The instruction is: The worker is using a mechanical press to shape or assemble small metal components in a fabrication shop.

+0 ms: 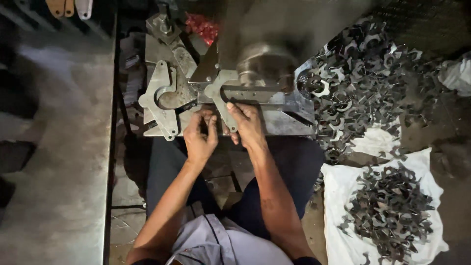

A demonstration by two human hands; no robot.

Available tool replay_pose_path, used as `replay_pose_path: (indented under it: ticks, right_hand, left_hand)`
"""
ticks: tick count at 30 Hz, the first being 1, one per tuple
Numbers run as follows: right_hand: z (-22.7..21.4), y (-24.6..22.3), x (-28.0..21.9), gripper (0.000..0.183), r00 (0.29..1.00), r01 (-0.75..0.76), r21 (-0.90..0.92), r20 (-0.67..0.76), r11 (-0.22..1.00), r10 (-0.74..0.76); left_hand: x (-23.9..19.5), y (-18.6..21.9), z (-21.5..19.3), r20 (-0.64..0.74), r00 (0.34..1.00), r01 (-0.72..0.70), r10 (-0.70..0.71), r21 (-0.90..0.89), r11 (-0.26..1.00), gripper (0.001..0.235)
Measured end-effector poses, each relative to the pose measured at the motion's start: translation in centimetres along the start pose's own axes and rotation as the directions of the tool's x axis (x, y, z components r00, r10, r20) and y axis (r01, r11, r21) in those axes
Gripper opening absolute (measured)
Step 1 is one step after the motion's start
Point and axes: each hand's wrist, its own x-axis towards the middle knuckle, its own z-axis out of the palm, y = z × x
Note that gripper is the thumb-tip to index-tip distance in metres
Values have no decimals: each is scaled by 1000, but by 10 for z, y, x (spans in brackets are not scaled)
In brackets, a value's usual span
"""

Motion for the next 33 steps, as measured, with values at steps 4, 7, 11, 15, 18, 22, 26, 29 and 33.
replay_pose_path:
  ticks: [4,7,11,15,18,22,26,29,33]
  right_hand:
    - [-2,-1,0,36,999,-8,21,-32,1000,8]
    - [-5,-14,-8,40,997,-63,162,-29,985,68]
    - [-26,-34,-28,66,993,3,282,112,959,-36]
    - [-52,22,-10,58,975,212,72,-90,975,-205]
    - [-38,13,-7,47,966,235,42,-118,971,-228]
    - [-12,-41,-34,44,993,108,437,-90,893,-76]
    - [-38,6,-30,21,899,236,591,168,772,-404]
    - [-30,-3,-36,11,881,436,148,130,888,-455]
    - [-32,-24,-20,21,866,443,-525,39,727,-499]
  left_hand:
    - [-9,-7,1,-16,997,-79,79,22,997,14]
    - [-11,-11,2,-15,998,-58,58,-7,998,16]
    - [12,27,-7,-21,961,-272,277,143,952,35]
    - [48,52,-3,123,837,-541,534,341,769,54]
    - [69,29,1,500,829,-494,251,443,748,43]
    - [60,1,-2,199,901,-395,385,12,919,38]
    - [47,-15,2,392,897,380,-205,-444,811,8]
    - [35,16,-1,392,909,241,-140,-222,945,20]
    - [22,19,-5,249,958,-176,139,134,975,17]
